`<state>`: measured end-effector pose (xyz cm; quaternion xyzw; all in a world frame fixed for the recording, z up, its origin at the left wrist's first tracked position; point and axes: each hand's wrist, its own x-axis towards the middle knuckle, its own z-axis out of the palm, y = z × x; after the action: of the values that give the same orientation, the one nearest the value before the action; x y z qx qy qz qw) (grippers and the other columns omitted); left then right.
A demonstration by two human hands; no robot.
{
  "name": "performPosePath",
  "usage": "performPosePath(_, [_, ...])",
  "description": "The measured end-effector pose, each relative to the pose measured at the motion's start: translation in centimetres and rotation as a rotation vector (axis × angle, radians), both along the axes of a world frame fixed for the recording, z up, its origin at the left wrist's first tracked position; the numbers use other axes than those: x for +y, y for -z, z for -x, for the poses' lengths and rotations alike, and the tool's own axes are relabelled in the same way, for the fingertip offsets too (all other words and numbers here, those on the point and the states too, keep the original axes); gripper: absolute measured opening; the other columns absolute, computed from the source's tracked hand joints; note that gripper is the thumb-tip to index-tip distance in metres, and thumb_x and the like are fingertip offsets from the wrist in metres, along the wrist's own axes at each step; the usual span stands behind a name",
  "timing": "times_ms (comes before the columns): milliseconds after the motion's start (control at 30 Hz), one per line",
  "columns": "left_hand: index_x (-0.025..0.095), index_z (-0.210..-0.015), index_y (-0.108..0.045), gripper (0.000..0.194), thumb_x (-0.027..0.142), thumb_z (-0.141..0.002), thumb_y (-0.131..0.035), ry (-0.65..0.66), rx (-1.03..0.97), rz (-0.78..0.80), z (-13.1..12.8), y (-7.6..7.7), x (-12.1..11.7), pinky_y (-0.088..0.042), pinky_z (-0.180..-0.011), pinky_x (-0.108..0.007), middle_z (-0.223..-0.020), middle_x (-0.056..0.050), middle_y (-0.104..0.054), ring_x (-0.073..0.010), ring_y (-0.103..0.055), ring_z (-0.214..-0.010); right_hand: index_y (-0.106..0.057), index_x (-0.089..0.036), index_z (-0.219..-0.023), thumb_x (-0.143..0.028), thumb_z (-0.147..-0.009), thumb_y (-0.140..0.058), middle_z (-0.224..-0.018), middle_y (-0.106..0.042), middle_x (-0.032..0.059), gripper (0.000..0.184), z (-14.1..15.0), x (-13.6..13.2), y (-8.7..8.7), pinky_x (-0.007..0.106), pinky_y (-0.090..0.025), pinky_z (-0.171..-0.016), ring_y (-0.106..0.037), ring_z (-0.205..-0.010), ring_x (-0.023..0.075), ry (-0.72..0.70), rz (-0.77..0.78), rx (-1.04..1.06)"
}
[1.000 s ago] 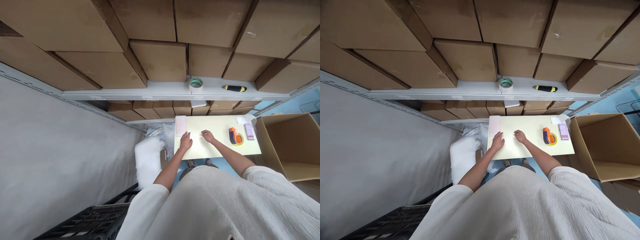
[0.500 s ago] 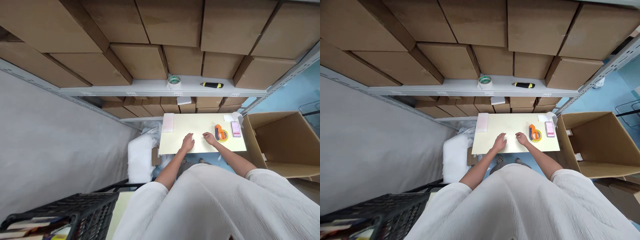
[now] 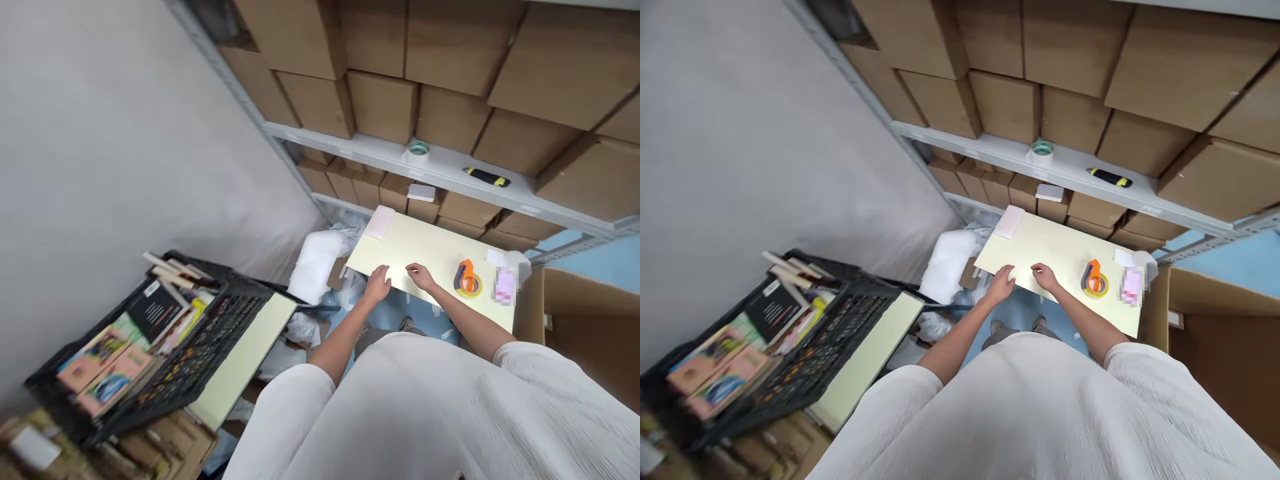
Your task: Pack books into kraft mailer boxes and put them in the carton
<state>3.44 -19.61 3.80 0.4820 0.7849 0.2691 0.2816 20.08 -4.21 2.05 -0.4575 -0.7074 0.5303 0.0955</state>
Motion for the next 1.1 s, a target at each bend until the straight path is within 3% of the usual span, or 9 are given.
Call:
performPosePath(167, [0.022,-0.152,-0.059,0.054,0.019,-0.099,-0.059,-0.212,0.020,-0.048,2.8,-0.5,-6.6,-0.039,-0.132,-0.053,-0.162,-0.015,-0.057,-0.0302,-0.049,-0.156,-0.077,-0.022,-0.096,-0.024,-0.083,-0.058,-0.109,-0.082,0.0068,0.023,6.2,-3.2,-0.1,0.041,-0.059,-0.102,-0.075,-0.099,0.0222,-0.221,-0.032,0.075])
performPosePath(333, [0.020,-0.153,-0.058,0.054,0.020,-0.099,-0.058,-0.401,0.086,-0.097,5.2,-1.2,-15.8,-0.044,-0.128,-0.057,-0.161,-0.017,-0.058,-0.0324,-0.052,-0.154,-0.077,-0.023,-0.093,-0.029,-0.081,-0.059,-0.099,-0.082,0.0057,0.022,13.8,-9.8,-0.6,0.043,-0.061,-0.097,-0.075,-0.091,0.0238,-0.463,-0.065,0.192])
performPosePath(533, [0.021,-0.150,-0.061,0.051,0.018,-0.100,-0.058,-0.620,0.212,-0.158,6.5,-3.5,-30.1,-0.045,-0.129,-0.053,-0.159,-0.015,-0.060,-0.0300,-0.055,-0.150,-0.078,-0.023,-0.096,-0.033,-0.083,-0.062,-0.098,-0.082,0.0068,0.022,21.0,-23.4,-1.8,0.043,-0.062,-0.094,-0.075,-0.092,0.0242,-0.734,-0.068,0.335])
performPosePath(733, [0.021,-0.150,-0.061,0.050,0.015,-0.101,-0.055,-0.742,0.338,-0.176,6.2,-6.5,-44.7,-0.046,-0.128,-0.052,-0.160,-0.015,-0.060,-0.0293,-0.056,-0.149,-0.077,-0.022,-0.103,-0.032,-0.088,-0.058,-0.110,-0.082,0.0078,0.026,24.8,-38.9,-3.7,0.043,-0.061,-0.099,-0.076,-0.098,0.0227,-0.914,-0.111,0.389])
performPosePath(933, [0.022,-0.150,-0.061,0.048,0.016,-0.105,-0.047,-0.835,0.490,-0.243,5.0,-9.6,-57.3,-0.045,-0.128,-0.049,-0.160,-0.013,-0.060,-0.0257,-0.055,-0.150,-0.077,-0.023,-0.109,-0.032,-0.092,-0.058,-0.114,-0.080,0.0095,0.027,27.3,-52.1,-7.2,0.043,-0.061,-0.100,-0.074,-0.104,0.0236,-1.092,-0.154,0.533])
performPosePath(1100, [0.020,-0.146,-0.064,0.047,0.017,-0.104,-0.046,-0.988,0.652,-0.207,4.7,-12.3,-65.9,-0.042,-0.129,-0.052,-0.158,-0.014,-0.061,-0.0278,-0.051,-0.152,-0.076,-0.023,-0.118,-0.027,-0.094,-0.058,-0.125,-0.073,0.0116,0.030,29.3,-61.0,-10.9,0.042,-0.062,-0.096,-0.072,-0.101,0.0227,-1.261,-0.253,0.636])
